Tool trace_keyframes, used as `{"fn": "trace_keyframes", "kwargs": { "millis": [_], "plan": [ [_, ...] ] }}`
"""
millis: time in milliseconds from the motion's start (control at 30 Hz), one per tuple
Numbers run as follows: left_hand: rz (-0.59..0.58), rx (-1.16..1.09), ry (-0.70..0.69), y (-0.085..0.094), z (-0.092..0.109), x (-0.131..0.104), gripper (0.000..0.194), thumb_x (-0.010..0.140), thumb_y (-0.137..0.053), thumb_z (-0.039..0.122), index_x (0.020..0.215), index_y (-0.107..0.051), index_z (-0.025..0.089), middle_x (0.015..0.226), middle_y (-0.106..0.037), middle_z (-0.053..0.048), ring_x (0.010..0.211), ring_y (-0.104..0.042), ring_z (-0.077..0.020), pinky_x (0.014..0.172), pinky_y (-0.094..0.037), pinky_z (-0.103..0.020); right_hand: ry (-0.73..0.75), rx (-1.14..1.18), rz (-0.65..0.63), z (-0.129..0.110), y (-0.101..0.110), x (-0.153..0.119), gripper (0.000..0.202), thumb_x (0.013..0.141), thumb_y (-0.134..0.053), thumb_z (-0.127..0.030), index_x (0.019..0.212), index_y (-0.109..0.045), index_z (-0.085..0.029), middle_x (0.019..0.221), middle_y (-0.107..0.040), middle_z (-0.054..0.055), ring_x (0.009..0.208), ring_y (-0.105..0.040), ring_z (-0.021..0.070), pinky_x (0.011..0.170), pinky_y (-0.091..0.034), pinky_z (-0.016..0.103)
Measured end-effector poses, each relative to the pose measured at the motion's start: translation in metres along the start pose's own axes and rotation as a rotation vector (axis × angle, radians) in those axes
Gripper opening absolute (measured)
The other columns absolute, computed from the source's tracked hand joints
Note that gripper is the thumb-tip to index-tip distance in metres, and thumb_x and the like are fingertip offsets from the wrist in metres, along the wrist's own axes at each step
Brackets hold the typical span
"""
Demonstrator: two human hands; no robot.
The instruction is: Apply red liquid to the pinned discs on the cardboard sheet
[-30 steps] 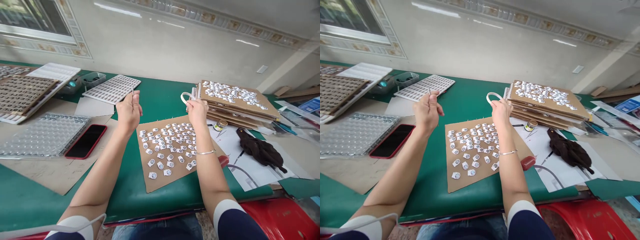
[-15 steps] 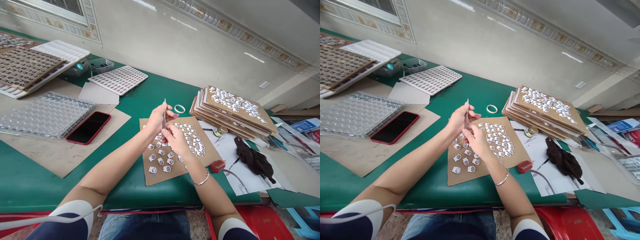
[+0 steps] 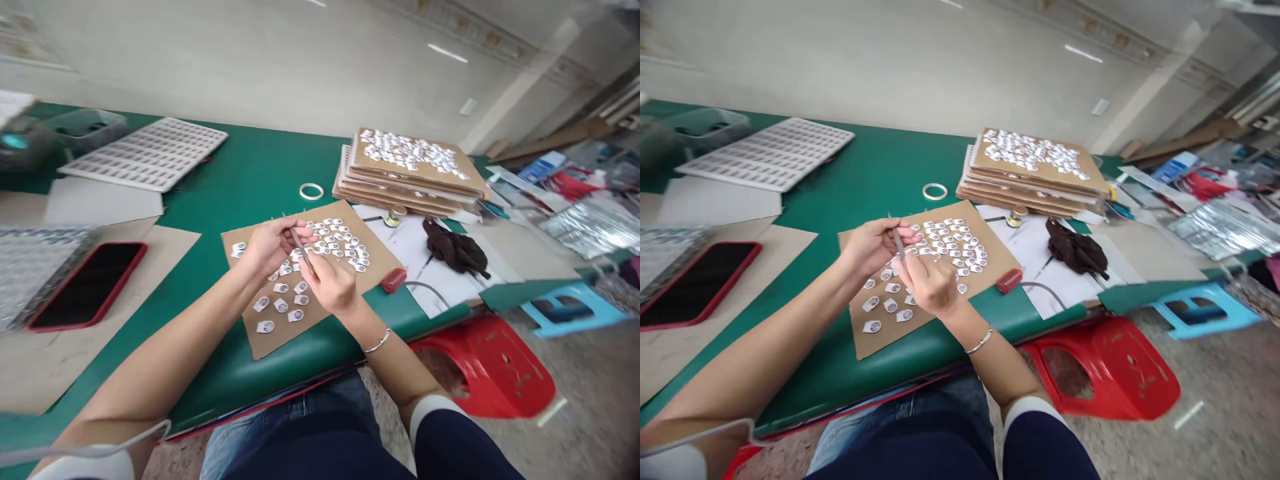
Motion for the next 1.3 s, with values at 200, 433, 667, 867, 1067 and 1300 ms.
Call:
{"fn": "trace_keyframes", "kwargs": {
  "millis": [200, 433, 667, 867, 1067, 1300],
  "plan": [
    [-0.133, 0.044, 0.212, -0.052, -0.032, -0.025, 0.024, 0.083, -0.046, 0.026, 0.072, -0.065, 0.015, 0.067, -0.068, -0.006, 0.063, -0.066, -0.0172, 0.062, -0.054, -0.028, 0.097, 0.147, 0.22, 0.033, 0.02, -0.024, 0.026, 0.079, -0.053, -0.051, 0.079, -0.056, -0.025, 0.078, -0.068, 0.007, 0.075, -0.065, 0.0181, 0.071, -0.052, 0.032],
    [-0.485, 0.827, -0.051, -0.101, -0.07, -0.009, 0.036, 0.083, -0.053, 0.048, 0.088, -0.069, 0.016, 0.079, -0.07, -0.009, 0.071, -0.064, -0.0193, 0.067, -0.05, -0.029, -0.327, 0.085, 0.912, 0.109, 0.102, -0.07, 0.05, 0.09, -0.021, -0.051, 0.11, -0.053, -0.017, 0.066, -0.061, 0.01, 0.053, -0.06, 0.0214, 0.054, -0.05, 0.04],
    [-0.666, 1.503, -0.611, -0.163, -0.097, 0.012, 0.025, 0.09, -0.046, 0.029, 0.1, -0.063, 0.013, 0.091, -0.064, -0.01, 0.084, -0.061, -0.0212, 0.073, -0.047, -0.031, -0.501, 0.11, 1.041, 0.154, 0.163, -0.102, 0.05, 0.091, -0.033, -0.045, 0.07, -0.063, -0.012, 0.047, -0.053, 0.002, 0.038, -0.052, 0.0127, 0.042, -0.044, 0.028],
    [-0.77, 1.555, -0.71, -0.178, -0.097, 0.008, 0.036, 0.088, -0.053, 0.029, 0.121, -0.049, 0.014, 0.109, -0.057, -0.011, 0.098, -0.058, -0.0211, 0.079, -0.048, -0.03, -0.195, 0.002, 0.7, 0.145, 0.142, -0.101, 0.034, 0.087, -0.048, -0.032, 0.062, -0.063, -0.015, 0.055, -0.063, 0.003, 0.053, -0.061, 0.0133, 0.053, -0.05, 0.027],
    [-0.68, 1.66, -0.461, -0.147, -0.101, 0.018, 0.033, 0.089, -0.049, 0.035, 0.11, -0.058, 0.012, 0.102, -0.059, -0.012, 0.093, -0.059, -0.0233, 0.074, -0.05, -0.033, -0.428, -0.236, 0.805, 0.173, 0.154, -0.106, 0.04, 0.09, -0.045, -0.032, 0.059, -0.064, -0.013, 0.049, -0.06, 0.002, 0.044, -0.055, 0.0116, 0.051, -0.045, 0.025],
    [-0.784, 1.312, -0.495, -0.145, -0.1, -0.004, 0.037, 0.083, -0.06, 0.024, 0.117, -0.054, 0.011, 0.114, -0.06, -0.012, 0.106, -0.057, -0.0212, 0.092, -0.046, -0.032, -0.074, -0.339, 0.396, 0.144, 0.129, -0.106, 0.018, 0.085, -0.054, -0.019, 0.071, -0.064, -0.014, 0.055, -0.061, 0.001, 0.051, -0.056, 0.0106, 0.055, -0.042, 0.022]
  ]
}}
Point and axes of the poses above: each hand's wrist, its own x-axis towards the middle knuckle, its own y-axis out of the back of the hand, z = x × y, the point moved 2 cm from there along x, towards the middle knuckle
